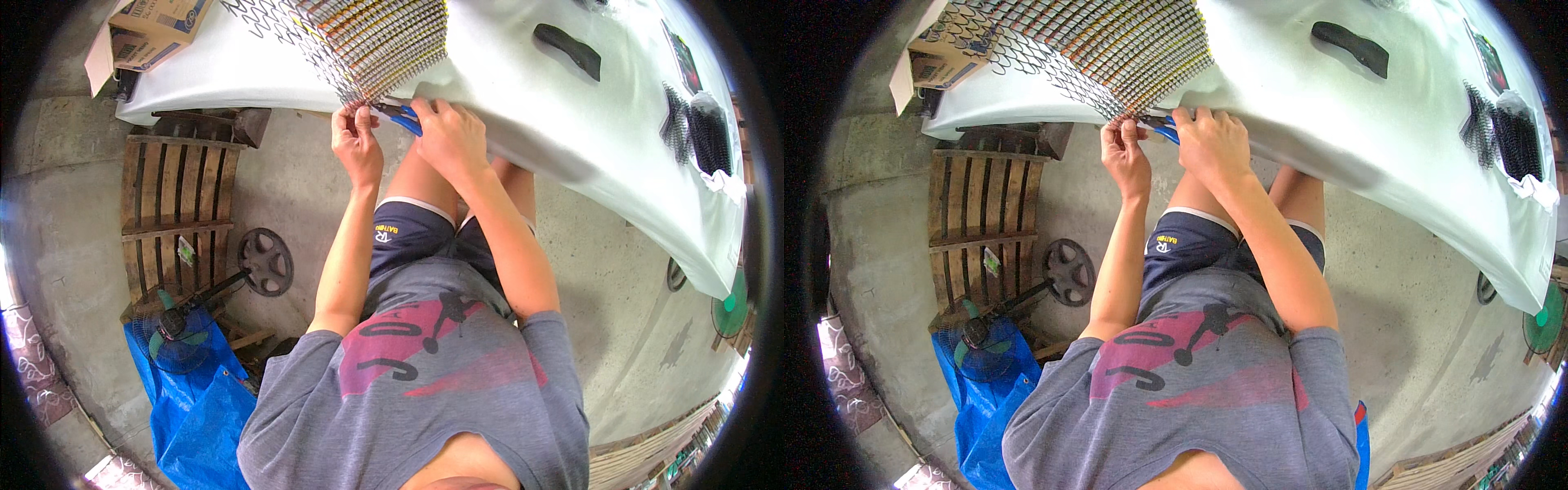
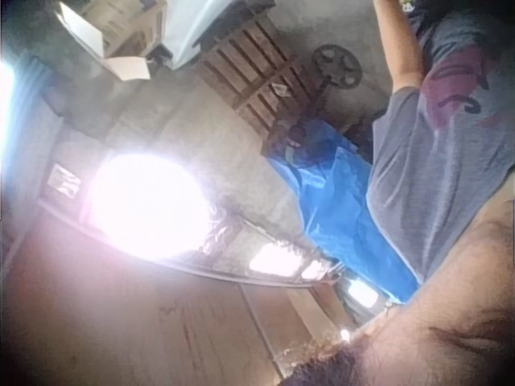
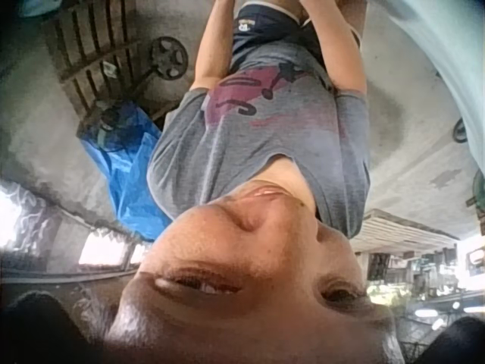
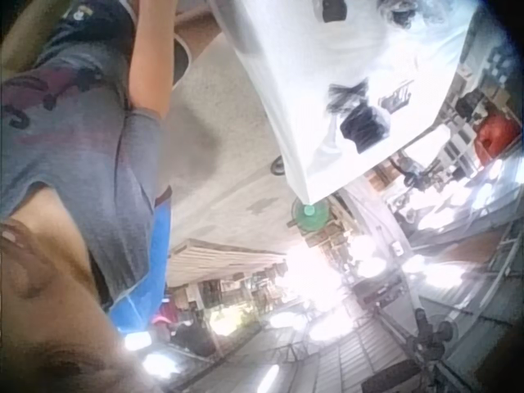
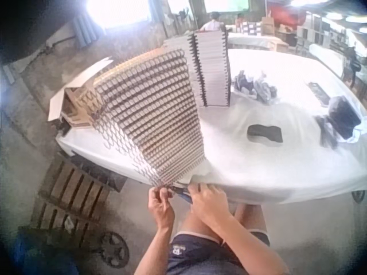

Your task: The person uses pliers to trim the spiral binding of stacked notebooks. They repeatedly grip and cut the wire coils along the spine, then place the trimmed notebooks back on the table.

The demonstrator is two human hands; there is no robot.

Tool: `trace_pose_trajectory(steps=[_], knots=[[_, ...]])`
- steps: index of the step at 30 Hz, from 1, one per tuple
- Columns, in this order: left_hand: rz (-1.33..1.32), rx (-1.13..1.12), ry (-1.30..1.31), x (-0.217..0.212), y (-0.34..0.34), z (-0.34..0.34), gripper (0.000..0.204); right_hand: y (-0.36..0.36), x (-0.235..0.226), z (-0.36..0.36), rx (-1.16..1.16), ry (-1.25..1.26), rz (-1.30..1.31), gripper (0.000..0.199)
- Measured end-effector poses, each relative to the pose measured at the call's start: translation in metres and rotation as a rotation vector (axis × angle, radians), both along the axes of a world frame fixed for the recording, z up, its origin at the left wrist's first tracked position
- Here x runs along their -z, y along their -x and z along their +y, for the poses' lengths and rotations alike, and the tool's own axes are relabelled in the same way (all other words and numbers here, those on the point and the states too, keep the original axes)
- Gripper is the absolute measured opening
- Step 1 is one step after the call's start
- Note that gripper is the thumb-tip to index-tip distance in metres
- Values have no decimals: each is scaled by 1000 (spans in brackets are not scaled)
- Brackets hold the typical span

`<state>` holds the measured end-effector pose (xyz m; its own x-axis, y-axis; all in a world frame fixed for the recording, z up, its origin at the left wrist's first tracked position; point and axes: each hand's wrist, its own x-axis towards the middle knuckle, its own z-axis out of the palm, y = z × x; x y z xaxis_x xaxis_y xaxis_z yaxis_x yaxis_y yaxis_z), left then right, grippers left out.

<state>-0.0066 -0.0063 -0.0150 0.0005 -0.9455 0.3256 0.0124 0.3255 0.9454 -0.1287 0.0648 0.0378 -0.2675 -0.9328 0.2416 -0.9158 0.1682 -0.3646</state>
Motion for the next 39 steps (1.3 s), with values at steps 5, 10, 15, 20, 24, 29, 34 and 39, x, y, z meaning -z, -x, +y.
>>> trace_pose_trajectory(steps=[5, 10, 15, 20, 24, 29, 34, 39], knots=[[-4, 30, 13, -4, -7, 3, 13, 0, -9, 13, 43, 246, 93, 32], [90, 68, 6, -5, -6, 5, 13, -1, -9, 11, 56, 285, 105, 36], [50, 106, -40, -5, -10, 3, 13, -6, -4, 2, 58, 315, 113, 33], [78, 118, -63, -6, -10, 4, 13, -6, -8, 3, 18, 192, 62, 38], [105, 108, -59, -5, -9, 4, 15, -5, -7, 2, 10, 237, 81, 36], [103, 108, -76, -7, -9, 6, 14, 1, -3, -2, -11, 172, 36, 33], [119, 117, -95, -8, -10, 10, 17, 2, 1, -5, -13, 201, -9, 26], [891, 326, -709, 2, -29, 13, 16, 2, -11, 5, 21, 109, -61, 38]])
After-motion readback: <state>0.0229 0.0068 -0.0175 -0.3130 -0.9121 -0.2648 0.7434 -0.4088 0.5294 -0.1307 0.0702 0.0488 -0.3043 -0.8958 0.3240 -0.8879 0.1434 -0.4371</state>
